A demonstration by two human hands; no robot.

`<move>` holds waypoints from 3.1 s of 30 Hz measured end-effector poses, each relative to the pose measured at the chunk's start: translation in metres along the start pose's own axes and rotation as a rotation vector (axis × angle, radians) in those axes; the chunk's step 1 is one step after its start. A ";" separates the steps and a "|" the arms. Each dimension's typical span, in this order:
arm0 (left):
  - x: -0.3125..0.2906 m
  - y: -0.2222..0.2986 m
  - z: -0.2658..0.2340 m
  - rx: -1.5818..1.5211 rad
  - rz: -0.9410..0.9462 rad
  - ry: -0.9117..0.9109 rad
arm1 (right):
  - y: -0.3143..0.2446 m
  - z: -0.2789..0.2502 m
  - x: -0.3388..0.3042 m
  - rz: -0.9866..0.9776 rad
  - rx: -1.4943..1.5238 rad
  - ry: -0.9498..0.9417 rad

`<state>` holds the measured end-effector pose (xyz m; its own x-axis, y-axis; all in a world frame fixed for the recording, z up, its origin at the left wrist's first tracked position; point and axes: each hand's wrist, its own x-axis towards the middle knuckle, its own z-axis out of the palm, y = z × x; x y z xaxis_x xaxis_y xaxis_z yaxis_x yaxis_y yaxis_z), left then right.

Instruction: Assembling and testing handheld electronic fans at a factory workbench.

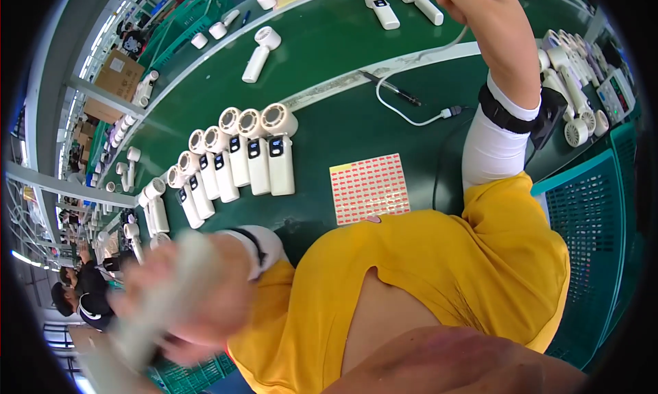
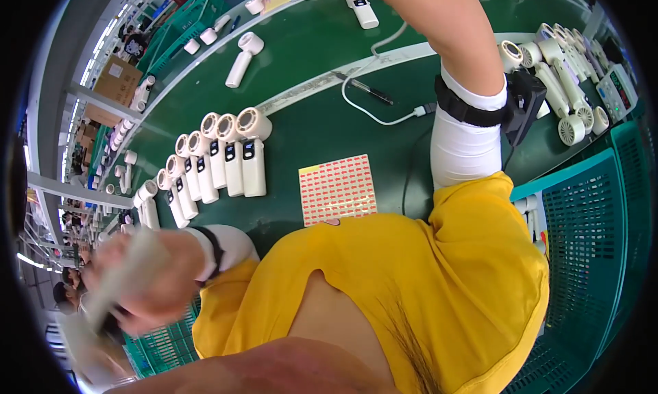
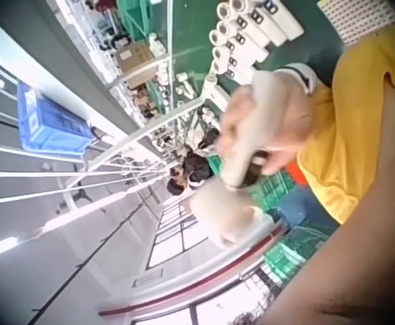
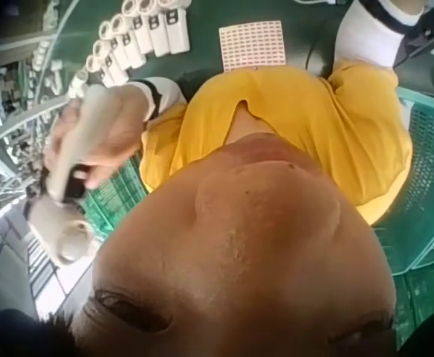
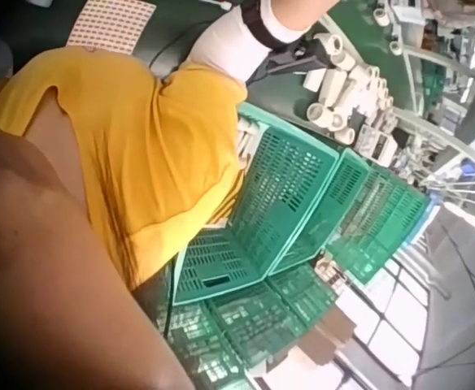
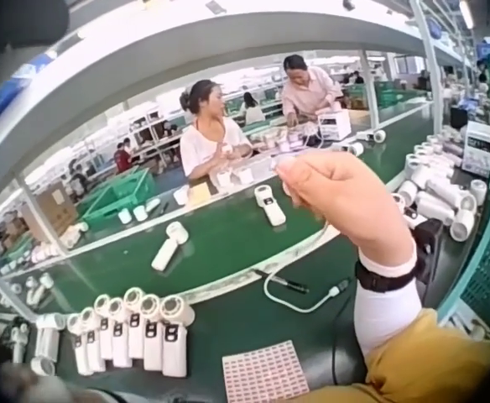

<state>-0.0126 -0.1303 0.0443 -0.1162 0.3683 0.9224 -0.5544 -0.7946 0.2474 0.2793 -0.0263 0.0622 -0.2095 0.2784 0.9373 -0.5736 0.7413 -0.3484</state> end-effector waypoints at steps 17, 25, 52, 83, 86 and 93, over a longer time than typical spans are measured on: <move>0.000 -0.367 -0.081 0.661 -1.000 -0.057 | 0.015 -0.117 -0.045 1.229 -0.530 0.096; -0.037 -0.430 -0.112 1.386 -0.871 -0.206 | 0.096 -0.257 -0.089 1.426 -1.335 0.264; 0.016 -0.238 0.031 0.206 -0.651 0.129 | 0.053 -0.034 -0.021 0.461 -1.283 -0.256; -0.056 0.035 -0.124 0.539 -0.649 0.528 | 0.102 -0.349 -0.169 0.803 -2.281 -0.998; -0.068 0.059 -0.147 0.578 -0.608 0.590 | 0.098 -0.334 -0.147 1.191 -1.872 -0.240; -0.084 0.107 -0.183 0.580 -0.510 0.748 | 0.084 -0.234 -0.088 1.417 -1.294 0.244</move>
<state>-0.2131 -0.1575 -0.0606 -0.5655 0.7669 0.3033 -0.2276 -0.4986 0.8364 0.4352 0.1547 -0.0506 0.2397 0.9703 0.0332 0.7549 -0.1647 -0.6348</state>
